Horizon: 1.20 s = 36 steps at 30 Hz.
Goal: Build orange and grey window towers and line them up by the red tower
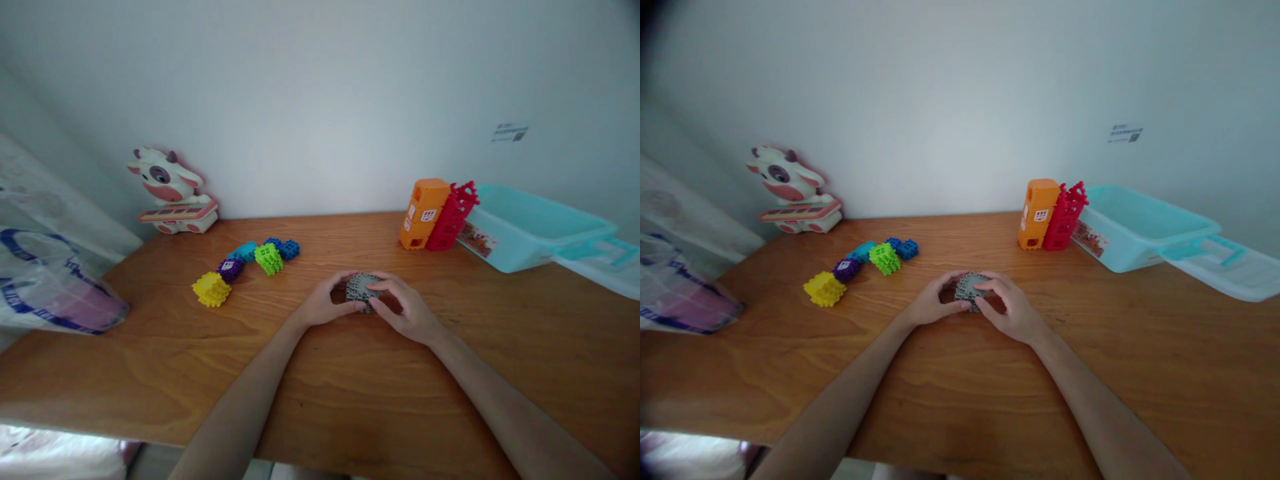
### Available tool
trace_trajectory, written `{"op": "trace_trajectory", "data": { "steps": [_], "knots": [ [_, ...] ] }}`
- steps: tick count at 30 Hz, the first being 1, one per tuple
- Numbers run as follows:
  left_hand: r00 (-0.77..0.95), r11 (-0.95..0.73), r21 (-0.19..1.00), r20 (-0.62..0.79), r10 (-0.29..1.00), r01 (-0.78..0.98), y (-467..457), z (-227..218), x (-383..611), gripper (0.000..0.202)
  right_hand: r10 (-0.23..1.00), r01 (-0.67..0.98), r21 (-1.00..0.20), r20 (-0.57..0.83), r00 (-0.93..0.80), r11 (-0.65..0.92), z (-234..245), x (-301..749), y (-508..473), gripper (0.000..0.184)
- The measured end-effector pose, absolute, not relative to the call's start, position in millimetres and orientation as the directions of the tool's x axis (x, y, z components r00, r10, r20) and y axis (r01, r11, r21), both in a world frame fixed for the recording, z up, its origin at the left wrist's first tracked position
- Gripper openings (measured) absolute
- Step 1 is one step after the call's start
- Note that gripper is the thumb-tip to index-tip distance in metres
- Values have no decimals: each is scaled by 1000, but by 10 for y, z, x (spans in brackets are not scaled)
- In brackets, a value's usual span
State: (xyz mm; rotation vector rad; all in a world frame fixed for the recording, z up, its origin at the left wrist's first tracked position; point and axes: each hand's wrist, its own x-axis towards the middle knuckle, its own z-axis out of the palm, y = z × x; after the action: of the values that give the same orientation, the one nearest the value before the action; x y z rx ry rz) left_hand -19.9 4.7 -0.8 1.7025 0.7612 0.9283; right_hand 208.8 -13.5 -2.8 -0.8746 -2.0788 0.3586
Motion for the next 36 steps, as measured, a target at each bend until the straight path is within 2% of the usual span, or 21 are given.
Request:
{"op": "trace_trajectory", "data": {
  "steps": [9, 12, 17, 22, 25, 29, 33, 36],
  "knots": [
    [465, -262, 960, 187, 865, 101, 77, -71, -222, 67, 700, 442, -543, 575, -425, 714, 39, 2070, -141, 21],
    [469, -299, 946, 208, 858, 126, 63, -43, -226, 68, 700, 439, -546, 564, -438, 714, 40, 2071, -145, 23],
    [504, -383, 904, 245, 828, 190, 26, 48, -227, 58, 707, 410, -578, 536, -462, 705, 42, 2075, -152, 25],
    [518, -412, 893, 271, 812, 178, 8, 76, -226, 61, 721, 389, -617, 489, -492, 684, 33, 2088, -146, 31],
    [527, -419, 891, 274, 804, 176, 10, 67, -228, 61, 712, 390, -607, 491, -502, 693, 26, 2094, -143, 33],
    [504, -434, 874, 279, 817, 219, 22, 45, -231, 75, 692, 387, -581, 520, -501, 716, 3, 2081, -134, 31],
    [483, -415, 879, 265, 834, 234, 29, 30, -228, 69, 694, 414, -557, 559, -453, 720, -35, 2058, -114, 30],
    [479, -385, 893, 240, 844, 231, 32, 19, -230, 73, 701, 441, -545, 563, -437, 713, -47, 2055, -111, 29]
  ]
}}
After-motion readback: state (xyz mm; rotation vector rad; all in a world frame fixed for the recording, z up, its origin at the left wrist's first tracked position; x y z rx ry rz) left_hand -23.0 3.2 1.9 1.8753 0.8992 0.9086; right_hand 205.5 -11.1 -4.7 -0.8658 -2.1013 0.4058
